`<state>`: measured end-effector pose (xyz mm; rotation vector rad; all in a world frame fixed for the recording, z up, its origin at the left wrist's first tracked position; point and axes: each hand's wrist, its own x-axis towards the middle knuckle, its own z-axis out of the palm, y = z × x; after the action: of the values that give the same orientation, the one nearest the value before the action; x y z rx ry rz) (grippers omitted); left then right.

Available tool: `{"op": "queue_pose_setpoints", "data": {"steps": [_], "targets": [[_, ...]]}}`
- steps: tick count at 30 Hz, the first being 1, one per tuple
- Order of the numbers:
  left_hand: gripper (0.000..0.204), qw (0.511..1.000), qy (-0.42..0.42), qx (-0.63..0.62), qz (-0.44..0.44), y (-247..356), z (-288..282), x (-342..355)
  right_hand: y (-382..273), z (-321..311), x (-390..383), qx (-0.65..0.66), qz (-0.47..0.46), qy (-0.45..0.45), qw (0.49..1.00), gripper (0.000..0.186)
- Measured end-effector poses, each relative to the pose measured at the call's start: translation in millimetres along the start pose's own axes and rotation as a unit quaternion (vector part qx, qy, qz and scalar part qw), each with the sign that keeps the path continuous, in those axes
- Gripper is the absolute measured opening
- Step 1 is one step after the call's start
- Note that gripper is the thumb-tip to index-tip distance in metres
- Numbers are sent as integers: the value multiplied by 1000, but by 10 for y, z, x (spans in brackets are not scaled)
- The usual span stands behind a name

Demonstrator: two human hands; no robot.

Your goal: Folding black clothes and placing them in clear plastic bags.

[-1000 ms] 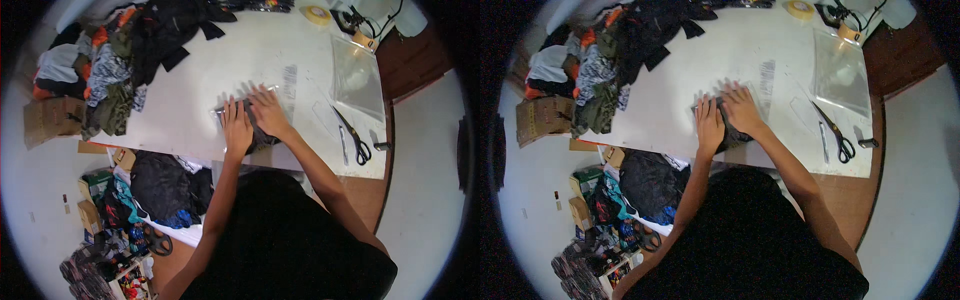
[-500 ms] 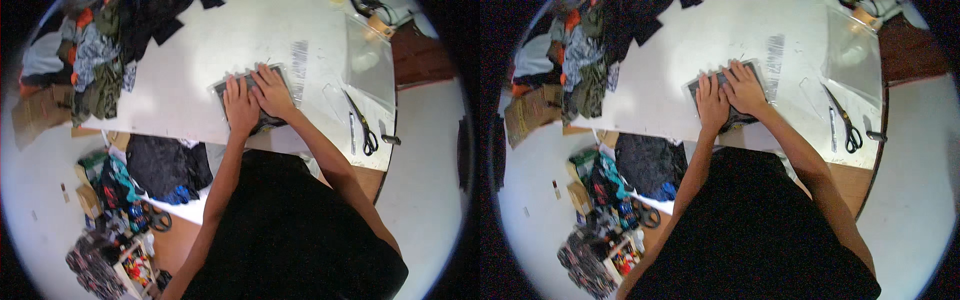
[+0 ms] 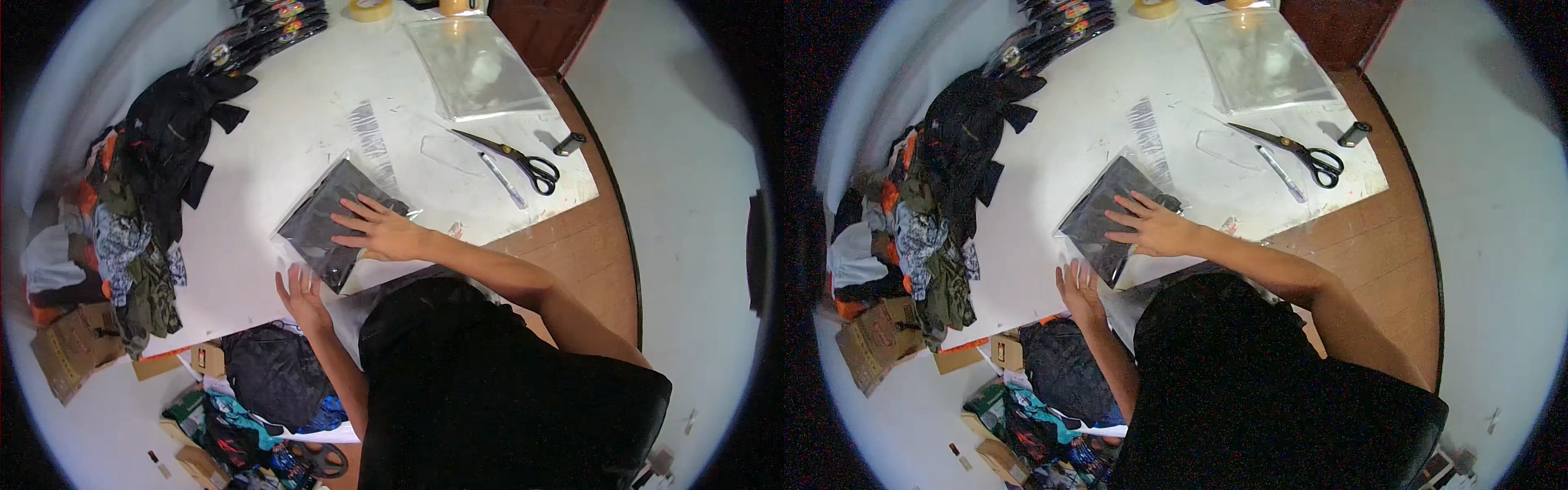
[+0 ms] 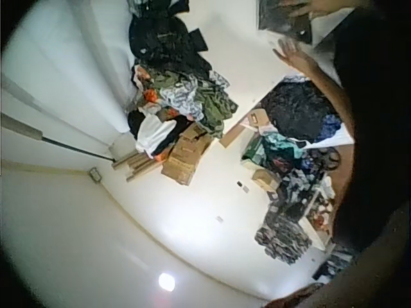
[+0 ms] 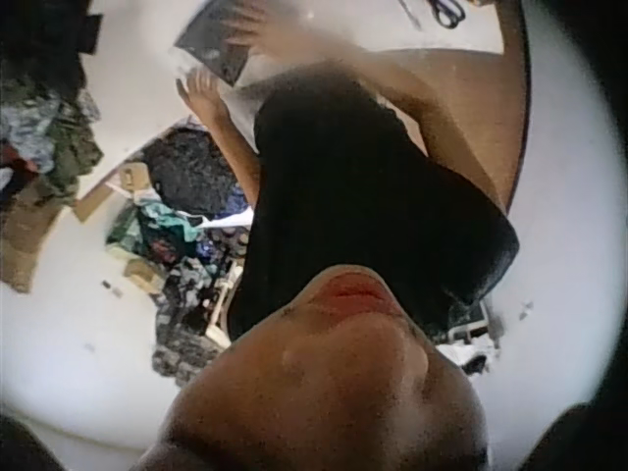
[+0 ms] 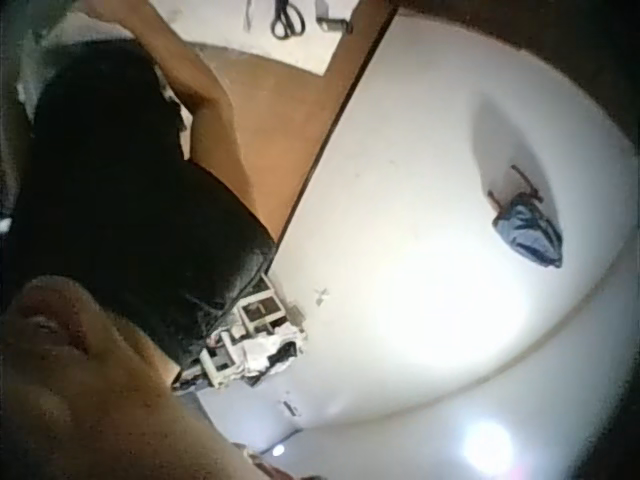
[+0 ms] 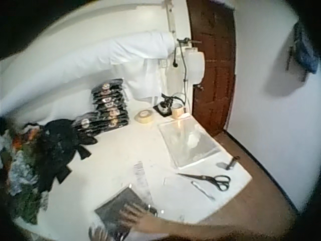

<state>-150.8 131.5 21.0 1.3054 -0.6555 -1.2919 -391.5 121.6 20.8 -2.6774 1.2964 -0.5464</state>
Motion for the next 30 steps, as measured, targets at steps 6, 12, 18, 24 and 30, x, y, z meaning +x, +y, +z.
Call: {"op": "queue_pose_setpoints", "data": {"steps": [6,12,18,24,30], "targets": [[64,983,-78,-158,51,175,161,-57,-231,-398,226,450,186,192,852,47],[63,788,-99,437,422,691,1141,-169,-492,-373,186,623,308,365,620,39],[71,713,-183,584,342,-133,1046,326,64,-752,-1186,-15,430,257,865,23],[71,718,-205,557,362,24,875,541,246,-741,-1866,-89,525,147,834,30],[60,772,-130,474,403,256,544,483,129,-761,-1766,-43,499,297,813,15]]}}
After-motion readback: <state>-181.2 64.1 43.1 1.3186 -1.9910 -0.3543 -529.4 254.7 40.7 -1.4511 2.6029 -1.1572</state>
